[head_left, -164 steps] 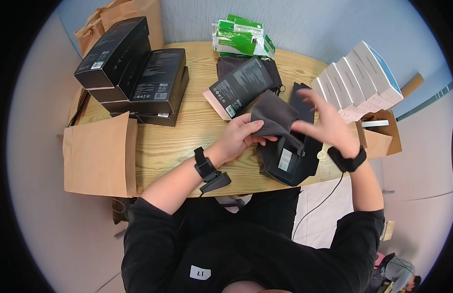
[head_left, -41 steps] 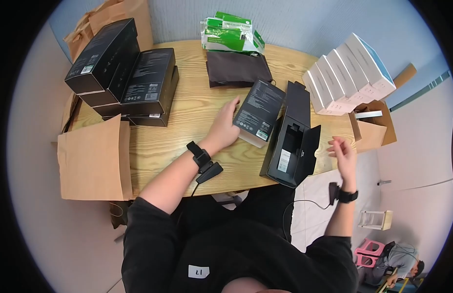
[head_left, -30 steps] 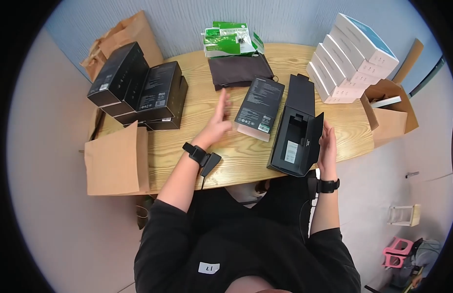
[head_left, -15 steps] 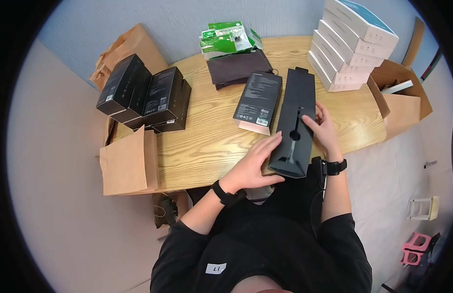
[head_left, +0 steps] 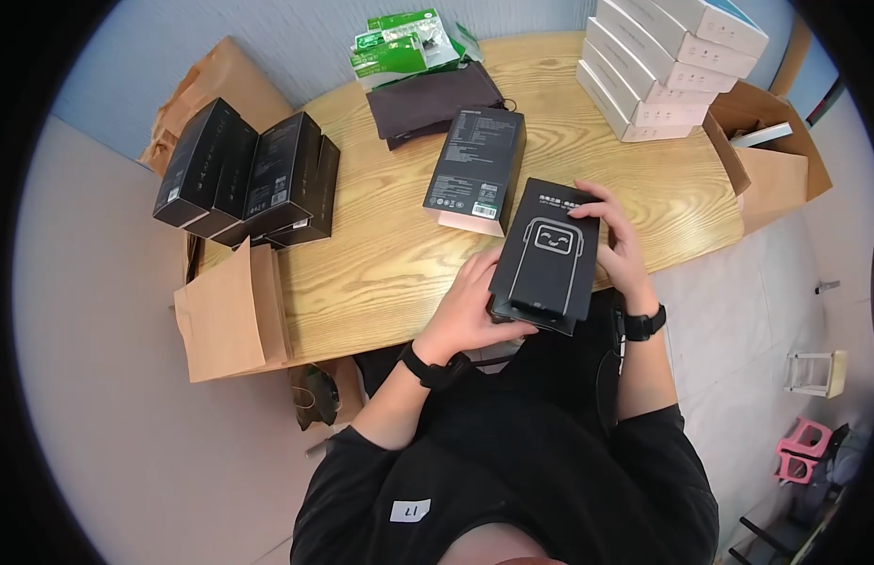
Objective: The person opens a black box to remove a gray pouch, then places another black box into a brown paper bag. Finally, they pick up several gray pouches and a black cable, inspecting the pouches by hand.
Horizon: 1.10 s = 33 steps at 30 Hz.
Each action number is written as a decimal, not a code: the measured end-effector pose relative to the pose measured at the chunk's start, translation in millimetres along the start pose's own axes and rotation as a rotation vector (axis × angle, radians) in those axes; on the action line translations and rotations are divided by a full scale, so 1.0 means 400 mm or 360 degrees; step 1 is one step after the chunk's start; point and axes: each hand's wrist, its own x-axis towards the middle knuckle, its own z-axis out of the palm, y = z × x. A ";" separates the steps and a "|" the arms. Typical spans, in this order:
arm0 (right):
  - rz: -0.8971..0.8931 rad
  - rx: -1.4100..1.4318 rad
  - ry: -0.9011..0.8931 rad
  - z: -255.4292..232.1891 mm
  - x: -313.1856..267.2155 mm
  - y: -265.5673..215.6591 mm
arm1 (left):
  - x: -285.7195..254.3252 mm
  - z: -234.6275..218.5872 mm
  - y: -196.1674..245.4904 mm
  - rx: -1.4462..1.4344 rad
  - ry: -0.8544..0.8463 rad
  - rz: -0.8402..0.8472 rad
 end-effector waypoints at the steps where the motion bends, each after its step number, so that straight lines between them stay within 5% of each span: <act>1: -0.0066 -0.0127 -0.0055 -0.002 -0.006 -0.026 | 0.005 -0.002 0.007 -0.0066 0.0016 -0.0021; 15: -0.0288 -0.0929 -0.0424 0.034 -0.045 -0.211 | -0.009 0.029 -0.010 -0.0100 0.0102 -0.0192; 17: -0.0205 -0.1057 -0.0542 0.037 -0.053 -0.217 | -0.013 0.040 -0.017 -0.0486 0.0246 -0.0208; 21: -0.0043 -0.0954 -0.0546 0.047 -0.075 -0.209 | -0.022 0.032 -0.030 -0.0436 0.0233 -0.0085; 23: -0.0011 -0.0927 -0.0506 0.051 -0.081 -0.205 | -0.020 0.014 -0.018 0.0010 0.0083 0.0028; 33: -0.0133 -0.0955 -0.0516 0.043 -0.099 -0.191 | -0.009 0.008 -0.001 -0.0205 0.0095 -0.0016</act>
